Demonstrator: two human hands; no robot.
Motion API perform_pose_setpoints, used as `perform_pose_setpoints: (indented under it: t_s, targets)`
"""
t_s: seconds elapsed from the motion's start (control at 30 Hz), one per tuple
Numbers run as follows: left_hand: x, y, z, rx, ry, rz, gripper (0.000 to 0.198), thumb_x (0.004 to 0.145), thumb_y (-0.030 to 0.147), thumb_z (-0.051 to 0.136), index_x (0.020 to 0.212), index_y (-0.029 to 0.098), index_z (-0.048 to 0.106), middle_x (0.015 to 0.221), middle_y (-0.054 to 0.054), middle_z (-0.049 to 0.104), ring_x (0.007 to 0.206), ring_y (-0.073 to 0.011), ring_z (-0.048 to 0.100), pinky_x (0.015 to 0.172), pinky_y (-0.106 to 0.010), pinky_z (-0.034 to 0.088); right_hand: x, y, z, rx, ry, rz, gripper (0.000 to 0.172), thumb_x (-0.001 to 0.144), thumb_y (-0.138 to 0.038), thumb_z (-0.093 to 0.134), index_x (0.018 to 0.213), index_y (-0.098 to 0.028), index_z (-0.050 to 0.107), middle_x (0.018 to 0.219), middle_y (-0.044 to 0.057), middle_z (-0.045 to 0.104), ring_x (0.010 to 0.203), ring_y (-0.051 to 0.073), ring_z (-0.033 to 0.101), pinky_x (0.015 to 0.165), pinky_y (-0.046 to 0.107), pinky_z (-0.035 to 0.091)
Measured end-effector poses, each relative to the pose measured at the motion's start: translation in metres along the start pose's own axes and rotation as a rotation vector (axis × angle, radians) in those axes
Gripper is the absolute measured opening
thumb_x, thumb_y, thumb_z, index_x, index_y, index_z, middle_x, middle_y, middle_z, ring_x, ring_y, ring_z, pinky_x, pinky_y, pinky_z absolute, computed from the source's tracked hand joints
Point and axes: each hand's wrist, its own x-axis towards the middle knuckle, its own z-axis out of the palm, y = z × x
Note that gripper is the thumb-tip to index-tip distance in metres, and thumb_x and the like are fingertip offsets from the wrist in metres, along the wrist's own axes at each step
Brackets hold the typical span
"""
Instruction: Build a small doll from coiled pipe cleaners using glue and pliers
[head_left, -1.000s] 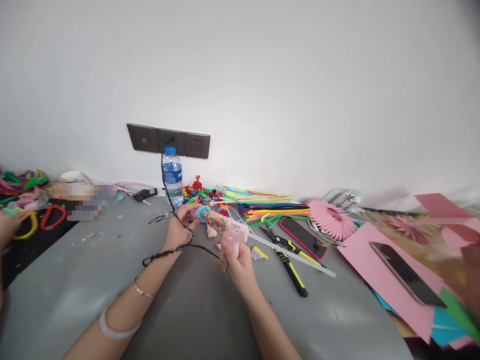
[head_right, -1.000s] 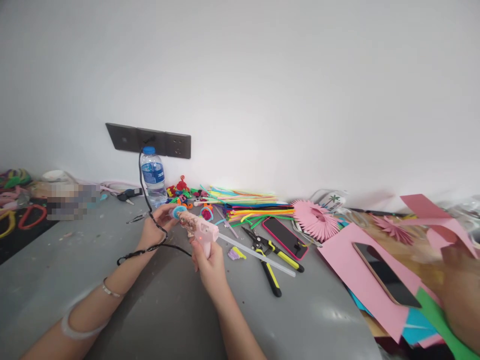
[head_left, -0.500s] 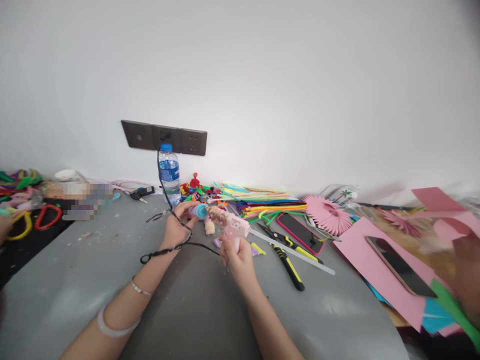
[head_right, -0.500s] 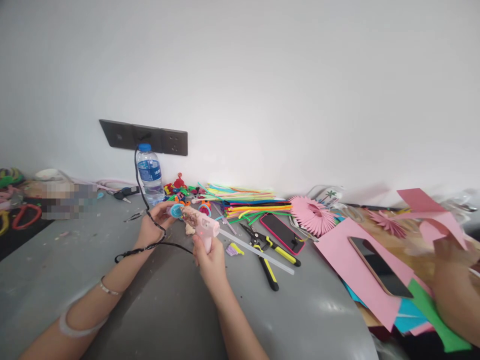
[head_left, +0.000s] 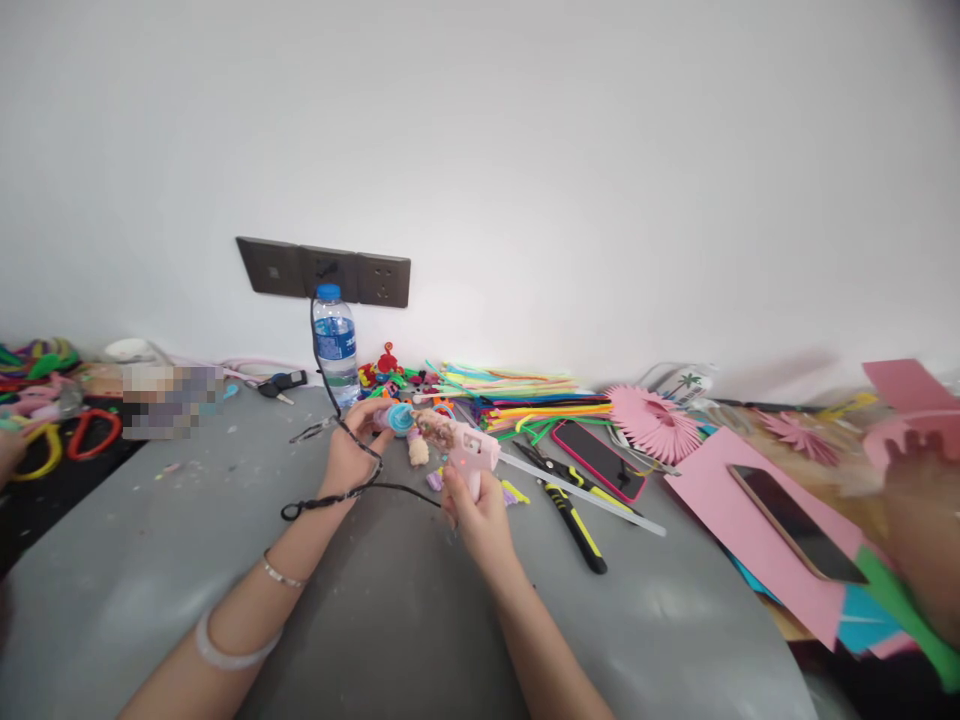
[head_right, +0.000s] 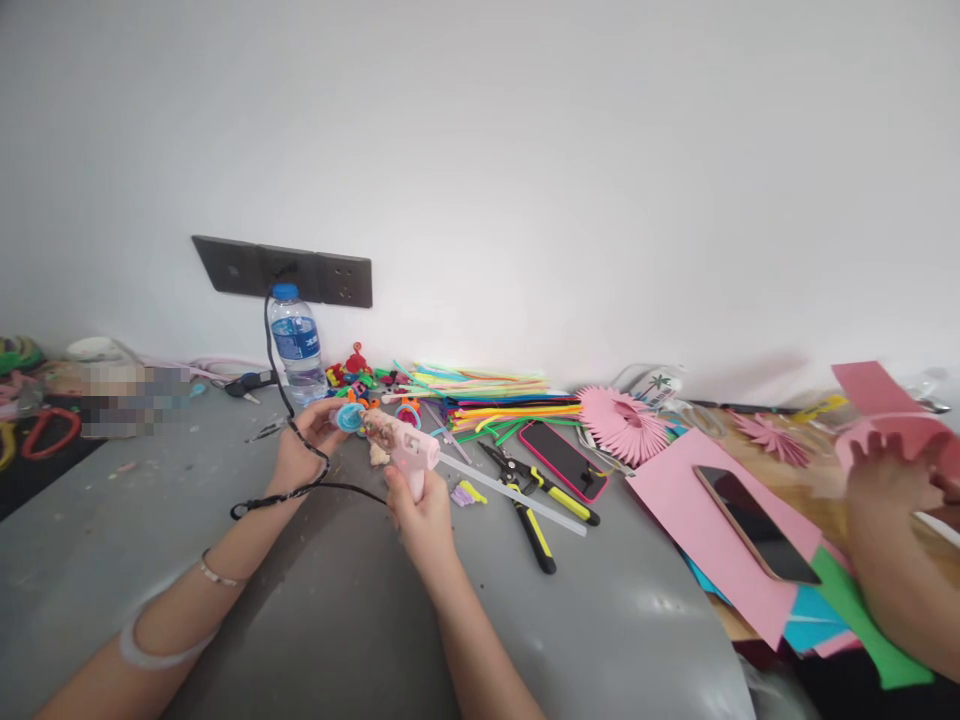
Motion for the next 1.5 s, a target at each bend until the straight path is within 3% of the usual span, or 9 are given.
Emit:
perform_pose_setpoints:
  t_s: [0.27,0.53,1.03,1.5]
  targets:
    - [0.001,0.001,0.001,-0.048,0.045,-0.047,0.033,0.069,0.025,0.075,0.101,0.017,0.069,0.11,-0.011,0.069,0.101,-0.0248,0.067,0.085,-0.035,0.055,-0.003,0.012,-0.003,-0.067,-0.066,-0.026,0.047,0.084,-0.057,0.058,0.057,-0.022,0.043,0.043,-0.006,0.039,0.04,0.009,0.033,0.039,0.023,0.026]
    - [0.001,0.006,0.002,-0.067,0.05,-0.047,0.031,0.069,0.024,0.076,0.099,0.018,0.07,0.106,-0.011,0.069,0.097,-0.0237,0.067,0.083,-0.034,0.054,-0.004,0.009,-0.005,-0.088,-0.098,-0.031,0.042,0.084,-0.055,0.059,0.063,-0.021,0.045,0.043,-0.007,0.039,0.041,0.009,0.032,0.04,0.023,0.025]
    - [0.001,0.005,0.002,-0.053,0.045,-0.032,0.033,0.069,0.026,0.076,0.099,0.017,0.067,0.107,-0.01,0.068,0.1,-0.0238,0.066,0.088,-0.035,0.054,-0.002,0.001,-0.001,-0.041,-0.019,0.003,0.052,0.078,-0.065,0.058,0.056,-0.022,0.039,0.044,-0.007,0.035,0.04,0.007,0.029,0.04,0.022,0.024]
    - [0.001,0.008,0.001,-0.048,0.071,-0.023,0.032,0.069,0.026,0.076,0.1,0.017,0.068,0.103,-0.01,0.067,0.095,-0.0225,0.066,0.082,-0.033,0.054,-0.006,0.006,-0.003,-0.091,-0.061,0.005,0.043,0.081,-0.055,0.059,0.059,-0.022,0.043,0.044,-0.007,0.039,0.039,0.008,0.033,0.04,0.022,0.024]
